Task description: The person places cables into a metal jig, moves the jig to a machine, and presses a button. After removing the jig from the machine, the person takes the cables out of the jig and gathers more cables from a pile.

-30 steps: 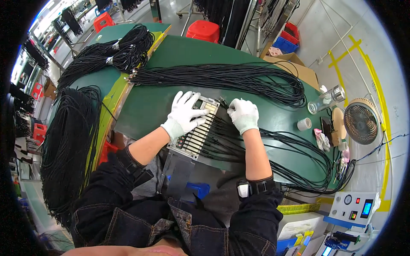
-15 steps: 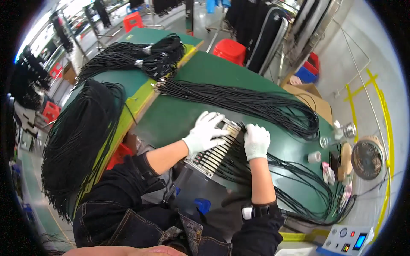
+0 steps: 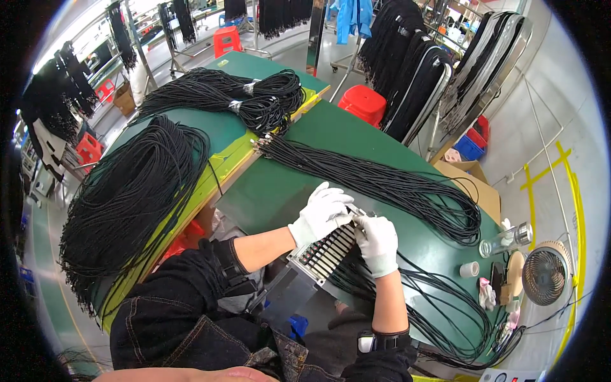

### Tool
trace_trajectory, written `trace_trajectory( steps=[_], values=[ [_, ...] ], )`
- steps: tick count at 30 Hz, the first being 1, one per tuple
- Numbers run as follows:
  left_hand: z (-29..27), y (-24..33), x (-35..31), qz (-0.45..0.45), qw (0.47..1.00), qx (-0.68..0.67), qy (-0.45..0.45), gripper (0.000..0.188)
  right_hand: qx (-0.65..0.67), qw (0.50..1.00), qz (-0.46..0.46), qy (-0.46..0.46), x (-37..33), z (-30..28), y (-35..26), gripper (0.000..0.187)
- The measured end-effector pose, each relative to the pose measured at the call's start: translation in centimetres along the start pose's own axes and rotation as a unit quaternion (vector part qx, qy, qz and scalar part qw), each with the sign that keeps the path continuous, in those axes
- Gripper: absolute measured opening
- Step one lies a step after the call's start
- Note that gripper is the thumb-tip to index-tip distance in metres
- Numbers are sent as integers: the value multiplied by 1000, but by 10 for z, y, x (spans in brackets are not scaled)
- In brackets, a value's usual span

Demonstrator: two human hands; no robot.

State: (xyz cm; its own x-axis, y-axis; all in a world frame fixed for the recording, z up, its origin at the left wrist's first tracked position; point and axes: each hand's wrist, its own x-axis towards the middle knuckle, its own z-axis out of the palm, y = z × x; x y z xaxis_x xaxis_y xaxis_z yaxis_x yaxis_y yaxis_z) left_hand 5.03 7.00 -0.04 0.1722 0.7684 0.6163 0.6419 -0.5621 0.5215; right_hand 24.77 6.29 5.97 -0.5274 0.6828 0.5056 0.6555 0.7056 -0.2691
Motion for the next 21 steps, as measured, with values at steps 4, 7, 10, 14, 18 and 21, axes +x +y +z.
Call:
trace_trajectory(
  steps=[4,7,10,14,18,21],
  values=[
    [-1,2,0,69,998,-8,5,23,46,998,-25,45,1,4,-9,24],
    [-8,1,6,109,992,-53,-34,21,100,995,14,-2,3,9,-9,18],
    [-9,-8,10,26,988,-150,-2,17,64,992,109,-30,1,-2,7,14],
    [-16,-18,12,-35,990,-121,56,17,61,986,158,-6,-11,-3,38,11],
    [-18,-20,9,-39,998,-38,32,18,117,977,177,-31,-6,-2,18,11],
    [-15,-19,6,-89,996,15,-13,18,28,987,158,-32,-10,-1,28,11]
  ],
)
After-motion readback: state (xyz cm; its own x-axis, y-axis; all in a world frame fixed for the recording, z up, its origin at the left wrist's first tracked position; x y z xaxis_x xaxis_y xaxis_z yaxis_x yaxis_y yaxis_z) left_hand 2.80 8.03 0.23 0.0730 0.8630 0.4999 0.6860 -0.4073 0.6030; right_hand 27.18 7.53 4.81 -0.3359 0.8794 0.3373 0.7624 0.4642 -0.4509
